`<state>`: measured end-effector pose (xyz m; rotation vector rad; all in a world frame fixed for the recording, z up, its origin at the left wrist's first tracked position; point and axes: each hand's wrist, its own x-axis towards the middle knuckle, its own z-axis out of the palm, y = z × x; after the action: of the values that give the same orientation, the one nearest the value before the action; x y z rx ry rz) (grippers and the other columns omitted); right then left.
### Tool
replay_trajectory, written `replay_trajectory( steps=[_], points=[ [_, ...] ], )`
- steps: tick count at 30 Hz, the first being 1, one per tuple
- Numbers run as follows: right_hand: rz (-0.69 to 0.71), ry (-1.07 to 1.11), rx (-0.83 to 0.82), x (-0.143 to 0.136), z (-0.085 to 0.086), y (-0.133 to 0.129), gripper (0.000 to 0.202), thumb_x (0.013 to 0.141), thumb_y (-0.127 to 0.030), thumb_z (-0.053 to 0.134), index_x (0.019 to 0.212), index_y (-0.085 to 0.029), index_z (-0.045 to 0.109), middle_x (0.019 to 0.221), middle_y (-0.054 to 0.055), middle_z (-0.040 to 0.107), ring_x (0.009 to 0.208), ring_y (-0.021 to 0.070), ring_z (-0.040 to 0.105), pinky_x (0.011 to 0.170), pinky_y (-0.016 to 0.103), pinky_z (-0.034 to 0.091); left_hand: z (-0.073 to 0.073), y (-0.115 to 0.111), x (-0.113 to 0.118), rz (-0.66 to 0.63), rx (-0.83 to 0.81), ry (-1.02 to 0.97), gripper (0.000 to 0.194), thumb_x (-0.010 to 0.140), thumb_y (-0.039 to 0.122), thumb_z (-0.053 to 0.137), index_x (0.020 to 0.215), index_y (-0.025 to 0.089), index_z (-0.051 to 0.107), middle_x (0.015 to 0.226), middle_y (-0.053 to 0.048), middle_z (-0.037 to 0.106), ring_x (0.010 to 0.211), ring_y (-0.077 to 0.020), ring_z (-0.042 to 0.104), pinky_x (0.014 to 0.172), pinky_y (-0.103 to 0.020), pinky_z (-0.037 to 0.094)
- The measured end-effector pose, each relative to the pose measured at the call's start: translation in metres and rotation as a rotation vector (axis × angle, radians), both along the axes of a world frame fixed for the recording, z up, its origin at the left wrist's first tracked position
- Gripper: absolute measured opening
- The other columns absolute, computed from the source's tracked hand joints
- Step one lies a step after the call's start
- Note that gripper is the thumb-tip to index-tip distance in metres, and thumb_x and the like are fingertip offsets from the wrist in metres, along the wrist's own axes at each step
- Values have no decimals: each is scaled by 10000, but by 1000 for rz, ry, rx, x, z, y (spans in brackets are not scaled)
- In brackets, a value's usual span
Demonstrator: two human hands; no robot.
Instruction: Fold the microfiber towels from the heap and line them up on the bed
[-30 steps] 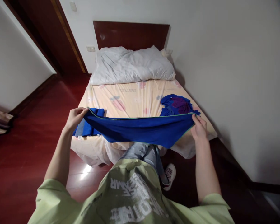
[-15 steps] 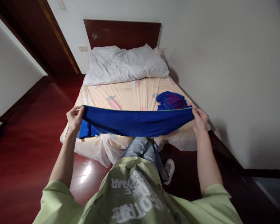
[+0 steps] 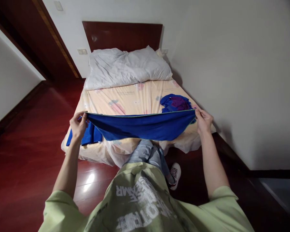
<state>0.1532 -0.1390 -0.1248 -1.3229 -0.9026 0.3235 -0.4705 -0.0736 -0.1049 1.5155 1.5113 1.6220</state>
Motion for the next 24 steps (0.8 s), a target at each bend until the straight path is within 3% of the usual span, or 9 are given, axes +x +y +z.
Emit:
replay_trajectory(
  steps=[6,13,19,24],
  points=[
    [-63,-44,14,-2,0,1,464,713,-594,792,919,-178,774,809,35,726,742,181,668,672,296,542,1,3,-1,18,55,-90,388,809,514,718,883,143,631,692,12,589,487,-99,544,464,-240,491],
    [-100,-4,27,4,3,-1,509,687,-620,801,920,-167,786,756,33,727,611,149,602,526,258,452,8,-5,-8,90,133,-88,367,881,509,659,949,152,607,647,35,562,501,-103,552,546,-273,530],
    [-111,23,118,0,20,-4,507,674,-582,831,900,-130,791,785,86,743,601,134,560,511,255,388,23,-13,-10,110,181,-90,390,876,543,675,947,165,612,666,23,580,500,-104,563,510,-288,509],
    [-55,17,94,-5,26,7,482,714,-573,813,926,-140,791,750,58,717,513,82,439,474,250,337,33,-6,-15,147,103,-86,373,894,575,653,985,215,625,725,-8,620,542,-125,587,557,-366,530]
  ],
)
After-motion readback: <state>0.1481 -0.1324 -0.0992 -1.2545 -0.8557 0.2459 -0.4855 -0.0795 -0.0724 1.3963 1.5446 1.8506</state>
